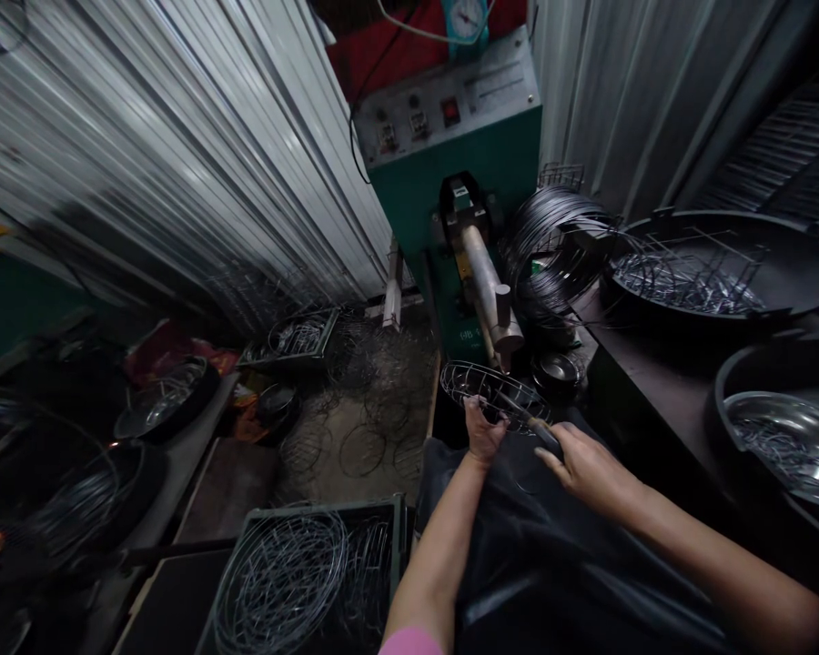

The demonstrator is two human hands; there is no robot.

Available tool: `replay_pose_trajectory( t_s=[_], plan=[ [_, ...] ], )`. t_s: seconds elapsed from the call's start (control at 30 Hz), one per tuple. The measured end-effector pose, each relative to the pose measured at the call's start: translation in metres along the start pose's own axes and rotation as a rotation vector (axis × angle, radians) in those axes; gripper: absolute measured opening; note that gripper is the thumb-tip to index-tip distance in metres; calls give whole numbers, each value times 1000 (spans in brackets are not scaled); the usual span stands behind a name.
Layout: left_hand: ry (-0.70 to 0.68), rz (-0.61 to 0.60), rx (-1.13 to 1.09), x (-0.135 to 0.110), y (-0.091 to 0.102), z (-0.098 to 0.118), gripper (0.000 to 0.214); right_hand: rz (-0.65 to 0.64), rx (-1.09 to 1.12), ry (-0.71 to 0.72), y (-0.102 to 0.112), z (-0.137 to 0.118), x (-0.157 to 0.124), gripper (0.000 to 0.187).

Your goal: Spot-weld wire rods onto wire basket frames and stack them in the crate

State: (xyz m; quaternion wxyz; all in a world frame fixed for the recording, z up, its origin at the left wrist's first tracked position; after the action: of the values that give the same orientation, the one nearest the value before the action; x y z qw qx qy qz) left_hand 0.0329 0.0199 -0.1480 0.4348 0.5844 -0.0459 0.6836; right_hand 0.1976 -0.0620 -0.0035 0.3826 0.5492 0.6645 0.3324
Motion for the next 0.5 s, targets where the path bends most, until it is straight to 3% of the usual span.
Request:
replay_pose_trajectory(
  t_s=[0.2, 0.5],
  plan=[
    [60, -53, -36, 5, -9, -1, 53, 70, 50, 33, 4, 2, 3, 26],
    [179, -78, -88, 3, -22, 6, 60, 117, -146, 27, 0, 2, 10, 20]
  ],
)
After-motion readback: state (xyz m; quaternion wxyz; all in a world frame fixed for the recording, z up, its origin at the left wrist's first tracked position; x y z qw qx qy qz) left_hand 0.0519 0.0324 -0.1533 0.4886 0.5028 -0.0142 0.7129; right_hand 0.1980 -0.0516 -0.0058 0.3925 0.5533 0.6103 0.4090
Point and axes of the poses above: each hand's wrist, its own x-axis towards the middle knuckle, its own y-axis out of the back of the hand, z = x × y, the point moved 2 cm from there along x, towards the middle knuckle, and after that the axes turned 13 degrees about -y, right-handed, at the moved point
